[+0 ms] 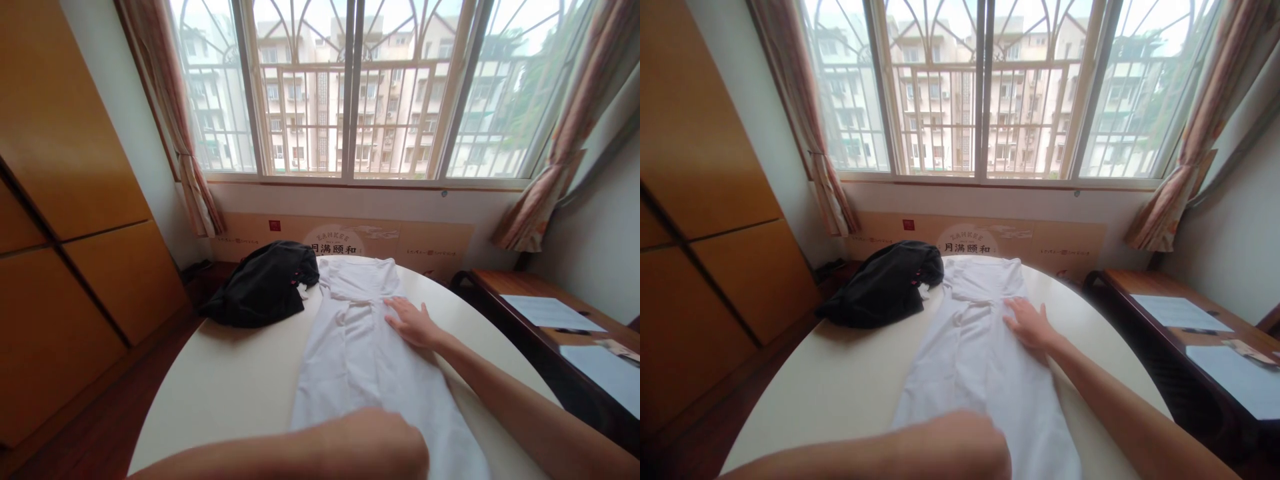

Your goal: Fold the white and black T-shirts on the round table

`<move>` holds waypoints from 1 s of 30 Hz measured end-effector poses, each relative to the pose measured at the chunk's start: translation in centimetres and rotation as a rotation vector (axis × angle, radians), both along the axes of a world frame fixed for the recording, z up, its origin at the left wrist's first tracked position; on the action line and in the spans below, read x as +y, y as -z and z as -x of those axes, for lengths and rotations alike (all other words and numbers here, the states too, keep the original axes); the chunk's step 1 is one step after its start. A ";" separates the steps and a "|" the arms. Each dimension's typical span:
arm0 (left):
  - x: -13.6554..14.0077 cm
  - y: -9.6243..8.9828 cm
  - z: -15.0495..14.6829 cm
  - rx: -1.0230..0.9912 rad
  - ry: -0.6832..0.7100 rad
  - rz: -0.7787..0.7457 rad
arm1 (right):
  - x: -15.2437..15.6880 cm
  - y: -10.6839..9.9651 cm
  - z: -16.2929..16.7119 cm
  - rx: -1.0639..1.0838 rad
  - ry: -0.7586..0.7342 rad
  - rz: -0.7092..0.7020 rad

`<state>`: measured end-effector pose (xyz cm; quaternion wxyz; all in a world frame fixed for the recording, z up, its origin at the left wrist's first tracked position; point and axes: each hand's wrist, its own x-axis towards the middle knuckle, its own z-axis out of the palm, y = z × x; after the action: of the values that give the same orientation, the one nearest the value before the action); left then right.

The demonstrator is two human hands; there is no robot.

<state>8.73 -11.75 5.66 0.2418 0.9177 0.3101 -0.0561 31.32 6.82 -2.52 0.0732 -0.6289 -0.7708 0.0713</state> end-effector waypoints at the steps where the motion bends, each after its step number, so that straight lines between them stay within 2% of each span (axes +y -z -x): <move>1: 2.4 -0.8 -0.1 -0.013 -0.115 -0.033 | 0.9 -0.1 0.3 0.011 0.013 0.003; 4: 11.5 -2.2 0.5 -0.155 -0.479 -0.202 | 3.9 -0.5 1.4 0.043 0.044 0.027; 7: 20.9 -1.6 2.1 -0.234 -0.786 -0.385 | 6.8 -0.9 2.1 0.072 0.072 0.043; 10: 27.8 0.3 3.5 -0.283 -1.036 -0.342 | 9.1 -1.0 2.4 0.089 0.103 0.033; 13: 31.8 2.1 3.9 -0.324 -1.090 -0.258 | 10.4 -0.6 2.6 0.108 0.156 0.009; 17: 34.1 3.3 3.4 -0.345 -1.073 -0.185 | 10.9 -0.1 2.8 0.136 0.199 0.016; 21: 34.8 3.2 3.0 -0.357 -1.080 -0.203 | 11.1 -0.2 2.7 0.111 0.217 0.046; 25: 33.8 2.7 2.7 -0.368 -1.102 -0.287 | 11.3 -0.6 2.6 0.105 0.220 0.062; 30: 31.4 2.1 2.6 -0.312 -1.126 -0.319 | 10.6 -1.1 2.5 0.065 0.236 0.050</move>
<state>6.16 19.64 3.52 0.1364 0.6347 0.7137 0.2629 28.77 17.43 -1.38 0.0906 -0.7142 -0.6865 0.1017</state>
